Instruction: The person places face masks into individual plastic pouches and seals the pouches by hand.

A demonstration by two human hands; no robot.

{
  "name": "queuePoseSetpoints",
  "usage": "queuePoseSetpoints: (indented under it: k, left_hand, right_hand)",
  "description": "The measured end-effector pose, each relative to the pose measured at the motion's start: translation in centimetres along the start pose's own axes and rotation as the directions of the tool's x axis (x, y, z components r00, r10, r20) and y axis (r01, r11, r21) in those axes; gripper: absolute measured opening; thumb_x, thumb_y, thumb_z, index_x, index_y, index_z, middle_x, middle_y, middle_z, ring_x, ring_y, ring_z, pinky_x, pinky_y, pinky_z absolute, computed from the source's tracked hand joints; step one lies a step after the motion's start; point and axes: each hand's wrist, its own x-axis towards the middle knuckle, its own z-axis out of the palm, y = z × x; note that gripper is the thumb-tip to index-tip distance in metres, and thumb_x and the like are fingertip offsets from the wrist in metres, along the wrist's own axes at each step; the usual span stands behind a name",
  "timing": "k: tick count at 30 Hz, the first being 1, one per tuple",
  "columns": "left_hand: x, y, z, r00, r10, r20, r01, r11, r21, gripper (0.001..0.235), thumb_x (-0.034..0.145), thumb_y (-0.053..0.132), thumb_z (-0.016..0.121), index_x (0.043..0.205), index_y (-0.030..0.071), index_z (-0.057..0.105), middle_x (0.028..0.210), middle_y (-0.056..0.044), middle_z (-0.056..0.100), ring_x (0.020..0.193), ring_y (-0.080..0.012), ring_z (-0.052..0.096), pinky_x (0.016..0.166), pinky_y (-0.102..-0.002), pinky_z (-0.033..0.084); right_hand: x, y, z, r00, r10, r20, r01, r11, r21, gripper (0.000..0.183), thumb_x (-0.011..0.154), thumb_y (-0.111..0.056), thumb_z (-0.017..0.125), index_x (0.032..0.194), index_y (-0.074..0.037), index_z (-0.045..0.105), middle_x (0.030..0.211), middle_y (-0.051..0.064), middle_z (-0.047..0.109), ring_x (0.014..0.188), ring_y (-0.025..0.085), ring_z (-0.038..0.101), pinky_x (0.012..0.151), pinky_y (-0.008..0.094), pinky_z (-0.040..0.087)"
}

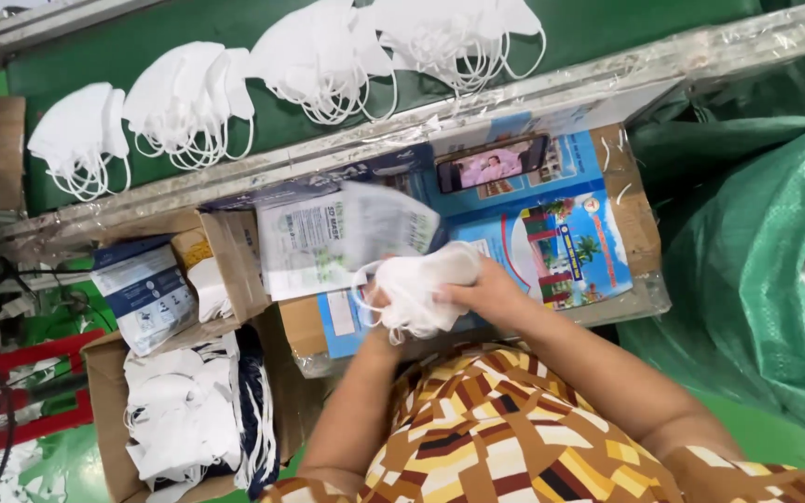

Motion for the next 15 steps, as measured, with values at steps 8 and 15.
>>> queuePoseSetpoints:
  k: [8, 15]
  left_hand:
    - [-1.6, 5.4, 1.6, 0.952, 0.29, 0.097, -0.275, 0.951, -0.143, 0.014, 0.088, 0.008, 0.08, 0.083, 0.005, 0.068, 0.079, -0.007, 0.063, 0.068, -0.023, 0.061, 0.061, -0.035, 0.05]
    - [1.1, 8.9, 0.7, 0.945, 0.017, 0.326, 0.119, 0.911, -0.394, 0.018, 0.088, 0.012, 0.074, 0.101, 0.004, 0.065, 0.096, -0.007, 0.066, 0.087, -0.0267, 0.065, 0.083, -0.036, 0.052]
  right_hand:
    - [1.4, 2.1, -3.0, 0.926, -0.218, -0.307, 0.095, 0.925, -0.369, 0.03, 0.085, -0.013, 0.081, 0.112, -0.005, 0.072, 0.101, 0.002, 0.077, 0.091, 0.01, 0.071, 0.081, 0.028, 0.058]
    - [-0.2, 3.5, -4.0, 0.998, -0.026, 0.055, 0.038, 0.973, -0.228, 0.025, 0.093, -0.01, 0.071, 0.116, -0.004, 0.073, 0.103, 0.003, 0.076, 0.096, 0.011, 0.069, 0.087, 0.03, 0.055]
